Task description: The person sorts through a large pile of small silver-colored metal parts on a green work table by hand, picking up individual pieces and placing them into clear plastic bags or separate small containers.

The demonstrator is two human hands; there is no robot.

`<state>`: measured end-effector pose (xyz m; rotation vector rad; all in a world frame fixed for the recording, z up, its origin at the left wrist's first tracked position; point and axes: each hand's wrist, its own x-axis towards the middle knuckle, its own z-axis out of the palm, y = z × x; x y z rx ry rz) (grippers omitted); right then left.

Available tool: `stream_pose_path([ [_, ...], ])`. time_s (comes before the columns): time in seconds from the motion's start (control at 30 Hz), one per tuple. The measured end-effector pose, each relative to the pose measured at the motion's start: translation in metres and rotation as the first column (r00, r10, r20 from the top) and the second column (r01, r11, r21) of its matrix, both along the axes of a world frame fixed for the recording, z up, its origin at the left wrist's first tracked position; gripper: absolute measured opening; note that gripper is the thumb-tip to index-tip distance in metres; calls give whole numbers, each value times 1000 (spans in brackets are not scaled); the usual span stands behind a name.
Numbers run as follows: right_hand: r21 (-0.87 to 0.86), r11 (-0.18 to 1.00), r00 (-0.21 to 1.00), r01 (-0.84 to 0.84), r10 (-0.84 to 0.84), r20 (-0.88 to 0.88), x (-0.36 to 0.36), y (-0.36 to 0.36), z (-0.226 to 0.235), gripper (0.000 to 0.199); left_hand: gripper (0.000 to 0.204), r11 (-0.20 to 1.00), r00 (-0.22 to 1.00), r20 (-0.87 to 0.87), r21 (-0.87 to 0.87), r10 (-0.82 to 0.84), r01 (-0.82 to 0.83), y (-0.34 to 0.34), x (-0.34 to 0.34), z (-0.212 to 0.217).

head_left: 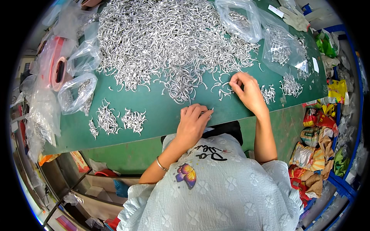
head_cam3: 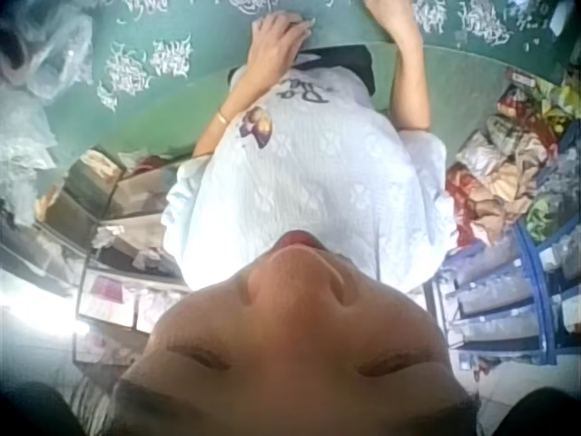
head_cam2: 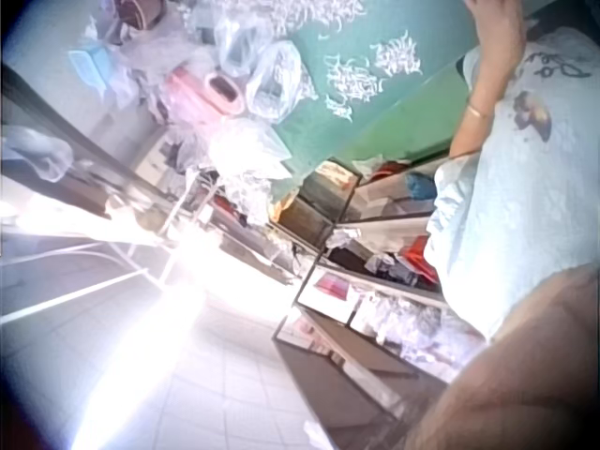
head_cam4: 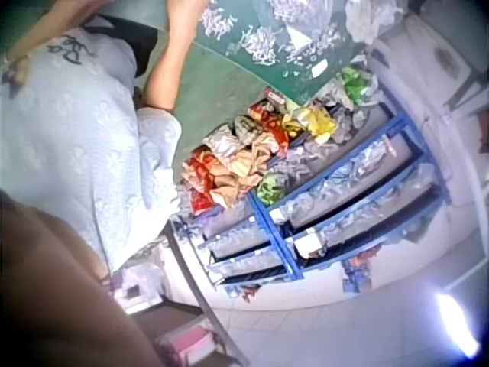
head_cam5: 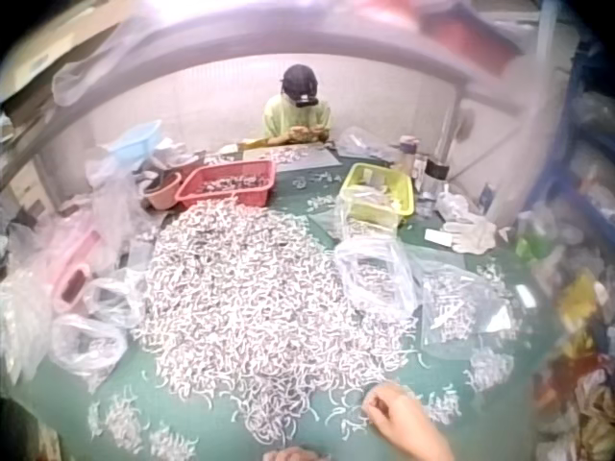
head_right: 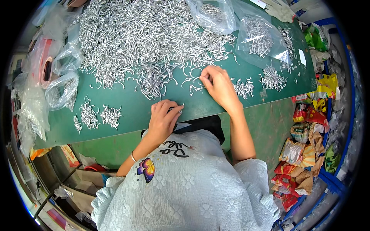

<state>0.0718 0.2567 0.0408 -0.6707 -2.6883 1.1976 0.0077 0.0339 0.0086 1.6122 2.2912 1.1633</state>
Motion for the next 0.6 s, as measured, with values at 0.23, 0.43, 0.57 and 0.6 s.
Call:
stream_pose_path([
  [0.23, 265, 962, 993, -67, 90, -73, 10, -9, 5, 23, 29, 1000, 999, 34, 17, 10, -10, -3, 2, 1],
  [0.43, 202, 978, 995, -46, 63, -76, 2, -7, -10, 19, 27, 1000, 999, 51, 26, 16, -17, -4, 2, 0],
  [0.57, 98, 992, 995, 80, -74, -60, 3, -5, -6, 13, 27, 999, 998, 61, 34, 20, -22, -4, 2, 0],
  [0.6, 91, 986, 990, 138, -134, -49, 4, -6, -7, 13, 27, 999, 998, 63, 36, 22, -24, -3, 2, -1],
])
